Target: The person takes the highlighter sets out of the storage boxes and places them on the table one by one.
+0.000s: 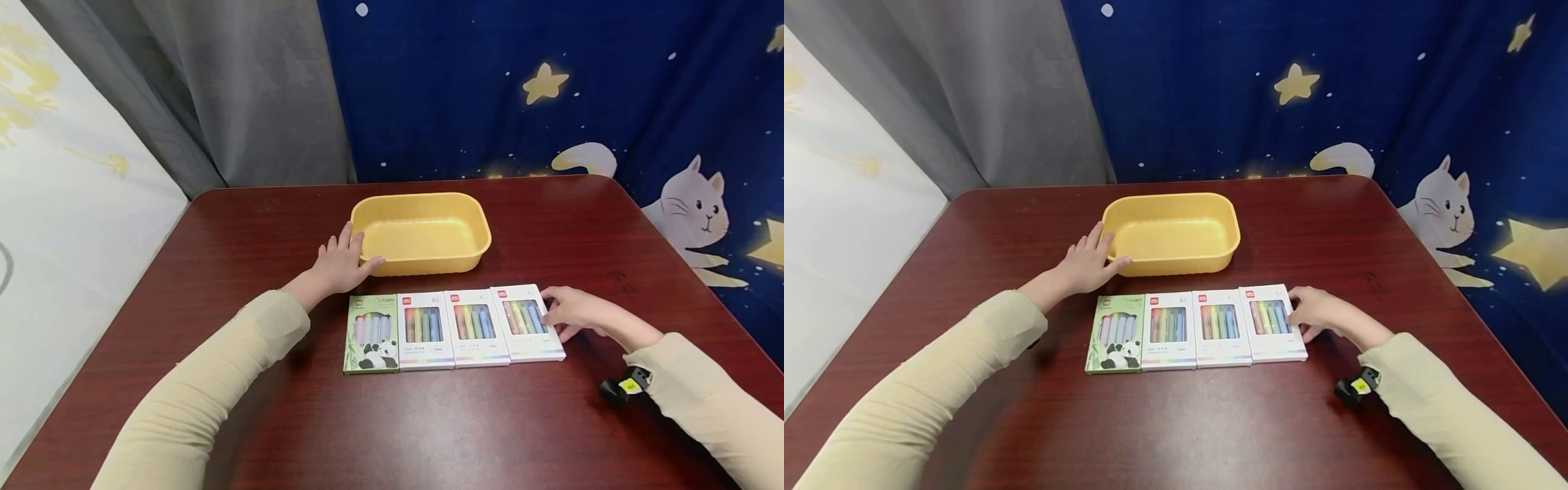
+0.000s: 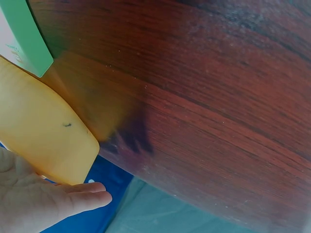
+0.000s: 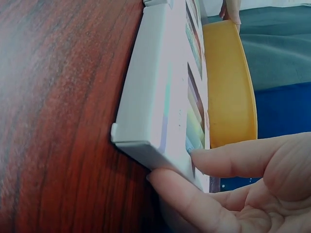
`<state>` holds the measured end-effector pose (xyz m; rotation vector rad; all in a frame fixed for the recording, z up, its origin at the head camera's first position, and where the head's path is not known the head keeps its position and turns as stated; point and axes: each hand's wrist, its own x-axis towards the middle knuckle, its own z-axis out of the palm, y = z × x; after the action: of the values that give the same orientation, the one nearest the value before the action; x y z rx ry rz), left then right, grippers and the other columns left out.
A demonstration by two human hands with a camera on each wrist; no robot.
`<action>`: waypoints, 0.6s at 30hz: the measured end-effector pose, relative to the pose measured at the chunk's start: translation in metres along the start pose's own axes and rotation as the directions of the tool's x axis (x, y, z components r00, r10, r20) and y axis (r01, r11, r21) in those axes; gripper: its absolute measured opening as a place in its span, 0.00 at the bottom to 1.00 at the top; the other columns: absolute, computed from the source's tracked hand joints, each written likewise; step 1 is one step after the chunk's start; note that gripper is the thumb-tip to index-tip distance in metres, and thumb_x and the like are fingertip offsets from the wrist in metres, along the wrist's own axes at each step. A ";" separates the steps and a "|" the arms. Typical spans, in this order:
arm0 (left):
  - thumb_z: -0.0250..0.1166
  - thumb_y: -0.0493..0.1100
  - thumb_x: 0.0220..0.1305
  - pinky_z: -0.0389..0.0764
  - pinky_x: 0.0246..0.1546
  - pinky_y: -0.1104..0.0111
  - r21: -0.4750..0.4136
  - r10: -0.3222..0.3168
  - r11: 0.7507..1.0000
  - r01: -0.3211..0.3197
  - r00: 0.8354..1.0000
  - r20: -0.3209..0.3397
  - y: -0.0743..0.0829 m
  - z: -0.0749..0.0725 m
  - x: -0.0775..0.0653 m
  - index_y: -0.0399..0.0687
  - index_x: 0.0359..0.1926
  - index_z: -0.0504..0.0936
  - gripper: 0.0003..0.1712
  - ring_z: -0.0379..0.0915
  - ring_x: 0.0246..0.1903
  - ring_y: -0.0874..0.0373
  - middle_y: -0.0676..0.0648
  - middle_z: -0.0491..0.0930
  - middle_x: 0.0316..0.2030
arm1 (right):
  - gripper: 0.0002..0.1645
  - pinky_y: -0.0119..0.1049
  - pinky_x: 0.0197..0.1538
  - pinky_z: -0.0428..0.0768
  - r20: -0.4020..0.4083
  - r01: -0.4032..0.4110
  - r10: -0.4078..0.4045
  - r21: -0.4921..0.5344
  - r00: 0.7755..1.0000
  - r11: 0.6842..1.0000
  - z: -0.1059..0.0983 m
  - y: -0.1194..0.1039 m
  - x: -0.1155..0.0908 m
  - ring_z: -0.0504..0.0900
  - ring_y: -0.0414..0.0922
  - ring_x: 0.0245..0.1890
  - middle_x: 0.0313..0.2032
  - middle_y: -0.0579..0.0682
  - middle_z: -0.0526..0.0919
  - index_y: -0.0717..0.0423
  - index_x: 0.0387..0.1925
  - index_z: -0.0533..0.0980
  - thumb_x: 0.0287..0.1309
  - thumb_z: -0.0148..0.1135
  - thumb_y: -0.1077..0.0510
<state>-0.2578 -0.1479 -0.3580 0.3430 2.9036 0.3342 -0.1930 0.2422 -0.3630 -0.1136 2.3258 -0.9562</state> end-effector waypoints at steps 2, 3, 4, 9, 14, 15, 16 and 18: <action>0.39 0.70 0.63 0.46 0.63 0.42 -0.010 0.002 1.000 -0.002 1.000 0.002 0.000 0.000 0.000 0.41 0.71 0.43 0.49 0.40 0.66 0.32 0.38 0.31 0.71 | 0.35 0.38 0.28 0.81 0.003 0.002 -0.002 0.011 1.000 1.000 0.000 0.000 0.000 0.77 0.43 0.25 0.30 0.58 0.72 0.79 0.58 0.53 0.54 0.55 0.66; 0.40 0.70 0.63 0.46 0.62 0.42 -0.015 0.003 1.000 -0.003 1.000 0.003 -0.001 0.000 0.000 0.40 0.71 0.43 0.49 0.40 0.66 0.32 0.38 0.30 0.71 | 0.35 0.38 0.28 0.81 0.005 0.003 -0.003 0.016 1.000 1.000 0.000 0.000 0.000 0.77 0.43 0.25 0.30 0.58 0.72 0.79 0.58 0.52 0.54 0.55 0.66; 0.40 0.70 0.63 0.47 0.62 0.42 -0.022 0.004 1.000 -0.004 1.000 0.004 -0.001 0.000 0.000 0.40 0.71 0.43 0.49 0.40 0.66 0.32 0.37 0.30 0.70 | 0.35 0.38 0.28 0.81 0.007 0.004 -0.004 0.021 1.000 1.000 0.000 0.001 0.000 0.77 0.43 0.25 0.30 0.58 0.72 0.79 0.58 0.52 0.54 0.55 0.66; 0.42 0.70 0.62 0.47 0.63 0.43 -0.078 0.009 0.997 -0.008 1.000 0.014 -0.003 -0.003 -0.001 0.40 0.71 0.38 0.51 0.38 0.66 0.32 0.37 0.30 0.70 | 0.37 0.39 0.28 0.81 0.013 -0.012 0.011 0.042 1.000 0.999 -0.002 0.000 0.001 0.77 0.43 0.25 0.31 0.58 0.74 0.78 0.59 0.51 0.55 0.56 0.64; 0.45 0.68 0.62 0.44 0.63 0.43 -0.118 0.040 0.992 -0.044 0.999 -0.037 -0.011 -0.014 -0.004 0.42 0.71 0.37 0.51 0.36 0.67 0.33 0.37 0.33 0.70 | 0.38 0.40 0.30 0.81 -0.012 0.014 -0.013 0.048 1.000 0.999 -0.010 -0.003 0.001 0.77 0.45 0.30 0.37 0.63 0.75 0.78 0.61 0.50 0.59 0.53 0.59; 0.45 0.68 0.63 0.44 0.63 0.43 -0.118 0.045 0.992 -0.051 0.998 -0.054 -0.013 -0.017 -0.005 0.41 0.71 0.37 0.50 0.36 0.67 0.33 0.36 0.34 0.70 | 0.38 0.40 0.31 0.81 -0.025 0.027 -0.026 0.049 0.999 0.998 -0.013 -0.004 0.000 0.77 0.45 0.31 0.38 0.63 0.75 0.78 0.61 0.50 0.60 0.53 0.59; 0.46 0.67 0.63 0.44 0.63 0.43 -0.120 0.051 0.991 -0.059 0.996 -0.072 -0.016 -0.020 -0.006 0.41 0.71 0.37 0.50 0.35 0.67 0.33 0.36 0.35 0.70 | 0.37 0.40 0.31 0.81 -0.042 0.043 -0.041 0.052 0.998 0.998 -0.017 -0.005 -0.001 0.77 0.46 0.32 0.38 0.64 0.74 0.78 0.61 0.50 0.60 0.52 0.59; 0.46 0.67 0.63 0.43 0.63 0.43 -0.122 0.053 0.990 -0.065 0.994 -0.100 -0.022 -0.025 -0.008 0.40 0.71 0.38 0.50 0.34 0.67 0.34 0.36 0.36 0.70 | 0.36 0.41 0.32 0.81 -0.081 0.070 -0.066 0.045 0.995 0.997 -0.026 -0.008 -0.003 0.78 0.47 0.33 0.40 0.67 0.74 0.77 0.61 0.50 0.62 0.51 0.58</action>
<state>-0.2602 -0.1763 -0.3378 0.4037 2.9524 0.5546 -0.2067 0.2530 -0.3418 -0.1389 2.3829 -1.0668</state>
